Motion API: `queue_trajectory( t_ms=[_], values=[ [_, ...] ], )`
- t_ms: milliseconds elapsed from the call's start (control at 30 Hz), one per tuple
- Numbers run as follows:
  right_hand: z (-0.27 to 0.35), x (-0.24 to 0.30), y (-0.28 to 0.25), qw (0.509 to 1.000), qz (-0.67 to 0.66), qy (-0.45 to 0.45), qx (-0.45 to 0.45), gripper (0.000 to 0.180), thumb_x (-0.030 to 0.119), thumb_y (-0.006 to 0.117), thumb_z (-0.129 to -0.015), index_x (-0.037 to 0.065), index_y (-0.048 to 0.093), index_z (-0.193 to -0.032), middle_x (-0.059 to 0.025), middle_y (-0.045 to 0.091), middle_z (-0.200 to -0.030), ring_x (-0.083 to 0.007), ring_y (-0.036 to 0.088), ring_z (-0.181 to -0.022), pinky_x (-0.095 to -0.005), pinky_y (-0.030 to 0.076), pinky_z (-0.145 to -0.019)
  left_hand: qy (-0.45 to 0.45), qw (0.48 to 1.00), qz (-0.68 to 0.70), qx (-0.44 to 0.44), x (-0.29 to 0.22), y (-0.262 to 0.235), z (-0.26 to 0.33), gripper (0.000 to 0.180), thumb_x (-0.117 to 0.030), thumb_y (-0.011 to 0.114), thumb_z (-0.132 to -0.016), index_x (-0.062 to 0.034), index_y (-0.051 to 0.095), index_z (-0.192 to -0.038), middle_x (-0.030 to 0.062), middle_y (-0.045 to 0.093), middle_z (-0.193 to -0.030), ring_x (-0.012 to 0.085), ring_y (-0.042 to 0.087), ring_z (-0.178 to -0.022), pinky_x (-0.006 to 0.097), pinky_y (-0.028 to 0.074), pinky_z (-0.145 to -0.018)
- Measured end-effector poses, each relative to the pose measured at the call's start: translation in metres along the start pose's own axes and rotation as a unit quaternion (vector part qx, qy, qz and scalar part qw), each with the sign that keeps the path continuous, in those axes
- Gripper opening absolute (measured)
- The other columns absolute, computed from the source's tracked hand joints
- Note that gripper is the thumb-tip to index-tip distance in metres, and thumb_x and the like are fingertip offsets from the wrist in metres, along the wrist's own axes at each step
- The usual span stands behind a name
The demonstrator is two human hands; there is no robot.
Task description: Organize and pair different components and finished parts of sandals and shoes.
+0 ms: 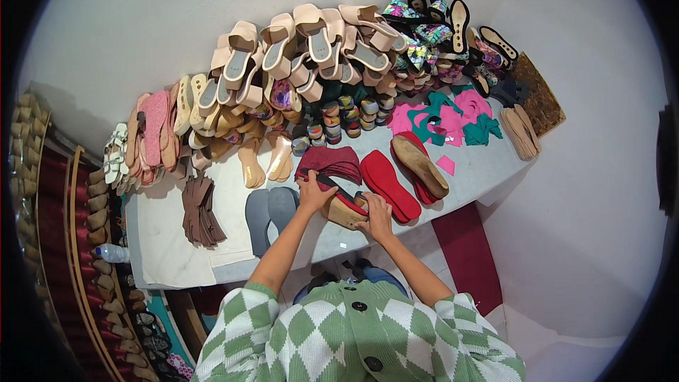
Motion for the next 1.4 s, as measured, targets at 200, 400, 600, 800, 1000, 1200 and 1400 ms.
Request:
queue_trajectory(
  t_ms=[200, 400, 600, 800, 1000, 1200, 1400],
  values=[
    [-0.001, -0.004, -0.003, 1.000, 0.004, 0.007, 0.007, 0.091, 0.021, 0.084, -0.045, 0.009, 0.040, -0.124, -0.0071, 0.046, -0.125, -0.0266, 0.039, -0.118, -0.0412, 0.030, -0.091, 0.051, 0.958, -0.227, 0.167, -0.017, -0.027, -0.008, 0.080, -0.026, 0.085, -0.049, -0.0234, 0.043, -0.118, 0.0258, 0.031, -0.131, 0.0441, 0.037, -0.117, 0.046, 0.040, -0.091],
    [-0.002, -0.003, -0.005, 1.000, -0.019, 0.002, 0.012, 0.090, 0.021, 0.084, -0.046, 0.009, 0.040, -0.124, -0.0080, 0.046, -0.125, -0.0270, 0.039, -0.119, -0.0414, 0.030, -0.091, 0.457, 0.858, -0.215, 0.095, -0.046, -0.035, -0.012, 0.051, -0.005, 0.071, -0.059, -0.0092, 0.052, -0.106, 0.0105, 0.046, -0.125, 0.0312, 0.041, -0.119, 0.042, 0.036, -0.097],
    [-0.004, -0.007, 0.000, 0.999, -0.044, -0.010, 0.019, 0.089, 0.020, 0.083, -0.048, 0.008, 0.040, -0.124, -0.0087, 0.046, -0.126, -0.0256, 0.039, -0.121, -0.0403, 0.030, -0.093, 0.432, 0.879, -0.116, 0.164, -0.026, -0.030, -0.026, 0.038, 0.002, 0.061, -0.068, -0.0034, 0.052, -0.105, 0.0128, 0.058, -0.106, 0.0302, 0.054, -0.104, 0.037, 0.043, -0.087],
    [-0.007, -0.015, 0.002, 0.998, -0.057, 0.015, 0.024, 0.090, 0.025, 0.083, -0.046, 0.009, 0.041, -0.123, -0.0096, 0.048, -0.124, -0.0259, 0.041, -0.120, -0.0391, 0.030, -0.091, 0.407, 0.901, -0.084, 0.123, -0.021, -0.027, -0.024, 0.034, 0.003, 0.050, -0.072, -0.0053, 0.050, -0.104, 0.0122, 0.057, -0.102, 0.0303, 0.056, -0.098, 0.037, 0.046, -0.082],
    [-0.013, -0.013, -0.001, 0.998, -0.054, 0.013, 0.043, 0.091, 0.026, 0.083, -0.044, 0.009, 0.041, -0.123, -0.0096, 0.050, -0.122, -0.0259, 0.044, -0.117, -0.0381, 0.031, -0.089, 0.407, 0.899, -0.085, 0.135, -0.020, -0.029, -0.029, 0.034, 0.004, 0.053, -0.071, -0.0044, 0.050, -0.104, 0.0135, 0.057, -0.100, 0.0314, 0.056, -0.097, 0.038, 0.046, -0.081],
    [-0.004, -0.013, 0.001, 0.999, -0.041, 0.009, 0.009, 0.092, 0.026, 0.084, -0.043, 0.009, 0.042, -0.123, -0.0106, 0.049, -0.122, -0.0253, 0.045, -0.117, -0.0388, 0.033, -0.089, 0.365, 0.917, 0.005, 0.160, -0.019, -0.029, -0.032, 0.036, 0.006, 0.058, -0.068, -0.0039, 0.049, -0.102, 0.0162, 0.057, -0.096, 0.0348, 0.055, -0.095, 0.040, 0.045, -0.078],
    [-0.011, -0.031, 0.008, 0.996, -0.088, 0.000, 0.018, 0.091, 0.026, 0.085, -0.044, 0.008, 0.042, -0.122, -0.0125, 0.051, -0.119, -0.0298, 0.047, -0.113, -0.0393, 0.037, -0.090, 0.377, 0.910, -0.004, 0.173, -0.014, -0.026, -0.035, 0.038, 0.007, 0.060, -0.066, -0.0031, 0.048, -0.100, 0.0164, 0.058, -0.092, 0.0358, 0.056, -0.090, 0.040, 0.045, -0.074]
  ],
)
Point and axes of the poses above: each hand's wrist, its own z-axis away from the middle knuckle, its own y-axis out of the palm, x = y × z, the point moved 9 cm from there along -z, towards the middle knuckle
